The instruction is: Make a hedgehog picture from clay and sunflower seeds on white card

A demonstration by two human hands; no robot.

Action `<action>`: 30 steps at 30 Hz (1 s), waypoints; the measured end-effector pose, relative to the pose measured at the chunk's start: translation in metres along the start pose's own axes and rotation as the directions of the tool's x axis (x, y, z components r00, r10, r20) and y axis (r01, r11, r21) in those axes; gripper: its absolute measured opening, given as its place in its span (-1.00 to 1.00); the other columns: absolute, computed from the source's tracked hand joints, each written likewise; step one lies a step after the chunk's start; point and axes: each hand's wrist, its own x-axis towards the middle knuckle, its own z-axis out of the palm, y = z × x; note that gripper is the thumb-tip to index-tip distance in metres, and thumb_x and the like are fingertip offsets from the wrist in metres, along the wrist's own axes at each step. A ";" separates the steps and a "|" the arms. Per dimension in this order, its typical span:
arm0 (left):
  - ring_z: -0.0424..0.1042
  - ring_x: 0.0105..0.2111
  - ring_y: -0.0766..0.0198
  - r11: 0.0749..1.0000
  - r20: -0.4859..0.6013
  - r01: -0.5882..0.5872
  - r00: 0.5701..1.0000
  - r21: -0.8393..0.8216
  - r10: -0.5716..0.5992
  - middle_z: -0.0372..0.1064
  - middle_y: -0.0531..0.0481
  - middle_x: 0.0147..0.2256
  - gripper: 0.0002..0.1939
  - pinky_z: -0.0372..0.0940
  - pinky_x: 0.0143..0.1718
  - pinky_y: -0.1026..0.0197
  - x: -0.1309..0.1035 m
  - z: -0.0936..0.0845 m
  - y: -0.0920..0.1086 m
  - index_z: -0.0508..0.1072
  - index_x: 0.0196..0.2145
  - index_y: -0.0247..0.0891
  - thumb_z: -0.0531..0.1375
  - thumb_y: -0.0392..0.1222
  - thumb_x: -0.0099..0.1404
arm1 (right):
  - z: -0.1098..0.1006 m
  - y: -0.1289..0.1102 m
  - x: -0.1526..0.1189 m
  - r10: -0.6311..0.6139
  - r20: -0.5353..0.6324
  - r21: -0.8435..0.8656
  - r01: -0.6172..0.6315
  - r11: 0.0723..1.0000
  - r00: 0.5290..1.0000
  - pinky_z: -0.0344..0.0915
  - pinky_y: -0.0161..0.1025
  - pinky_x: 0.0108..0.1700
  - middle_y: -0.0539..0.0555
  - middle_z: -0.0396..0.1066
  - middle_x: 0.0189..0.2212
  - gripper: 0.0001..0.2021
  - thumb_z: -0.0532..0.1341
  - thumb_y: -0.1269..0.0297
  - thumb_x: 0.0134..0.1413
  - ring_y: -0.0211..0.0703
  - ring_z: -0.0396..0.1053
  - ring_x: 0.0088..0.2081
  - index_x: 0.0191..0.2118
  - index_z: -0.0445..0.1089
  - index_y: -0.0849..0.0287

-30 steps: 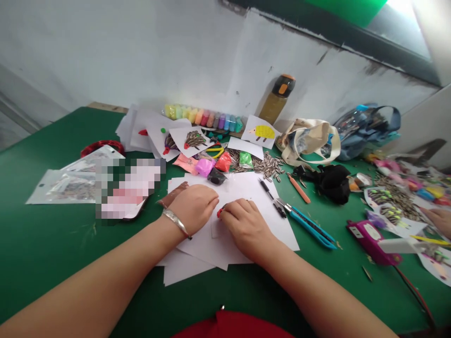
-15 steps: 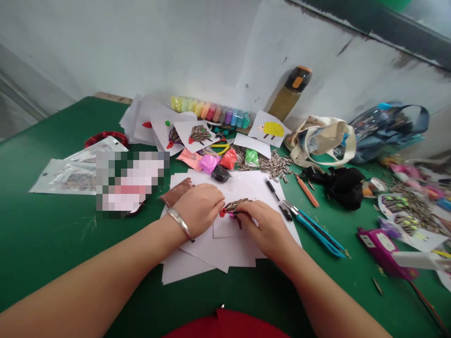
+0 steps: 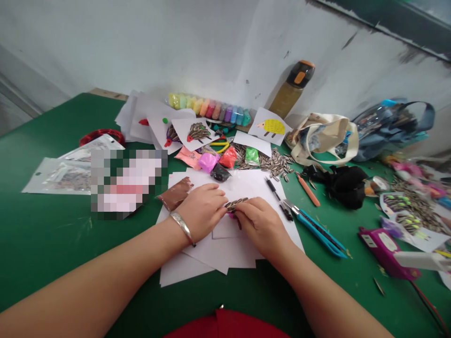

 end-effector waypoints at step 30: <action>0.32 -0.20 0.16 1.000 0.024 0.029 0.999 -0.008 -0.029 0.40 -0.09 -0.30 -0.74 0.24 -0.01 0.05 0.001 0.001 0.000 0.47 -0.35 -0.31 0.04 -0.19 0.40 | -0.008 -0.001 -0.001 0.028 0.070 -0.038 -0.025 0.999 0.997 0.29 -0.10 -0.13 0.17 0.36 -0.29 -0.79 0.04 0.39 0.29 -0.08 0.30 -0.22 -0.26 0.42 0.21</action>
